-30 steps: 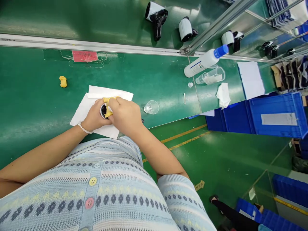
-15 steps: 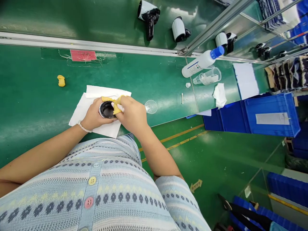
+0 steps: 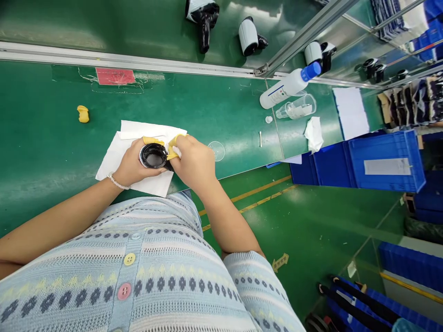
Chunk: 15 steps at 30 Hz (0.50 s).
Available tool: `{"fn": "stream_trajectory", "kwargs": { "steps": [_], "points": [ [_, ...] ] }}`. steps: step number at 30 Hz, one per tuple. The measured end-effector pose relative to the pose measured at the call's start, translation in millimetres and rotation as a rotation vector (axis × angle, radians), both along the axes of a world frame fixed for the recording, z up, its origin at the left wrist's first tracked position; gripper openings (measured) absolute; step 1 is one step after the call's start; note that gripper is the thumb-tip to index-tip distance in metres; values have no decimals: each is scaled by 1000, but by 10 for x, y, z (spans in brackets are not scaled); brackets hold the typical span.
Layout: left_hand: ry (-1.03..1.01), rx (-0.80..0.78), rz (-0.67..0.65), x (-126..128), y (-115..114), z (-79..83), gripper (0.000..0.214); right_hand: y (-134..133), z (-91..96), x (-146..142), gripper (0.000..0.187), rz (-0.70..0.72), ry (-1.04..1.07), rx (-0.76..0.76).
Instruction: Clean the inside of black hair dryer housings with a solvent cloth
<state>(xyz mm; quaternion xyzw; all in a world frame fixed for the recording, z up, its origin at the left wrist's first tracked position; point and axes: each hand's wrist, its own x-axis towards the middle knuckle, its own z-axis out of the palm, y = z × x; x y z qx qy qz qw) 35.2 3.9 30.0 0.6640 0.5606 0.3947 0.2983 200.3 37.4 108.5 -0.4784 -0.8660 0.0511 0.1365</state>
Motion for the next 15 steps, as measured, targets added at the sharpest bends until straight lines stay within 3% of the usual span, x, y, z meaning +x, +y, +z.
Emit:
{"fn": "stream_trajectory", "kwargs": {
  "steps": [5,15],
  "points": [
    [-40,30,-13,1,6,3,54,-83,-60,108,20,61,35,138],
    [3,13,10,5,9,10,55,-60,-70,-31,17,104,-114,234]
  ]
}}
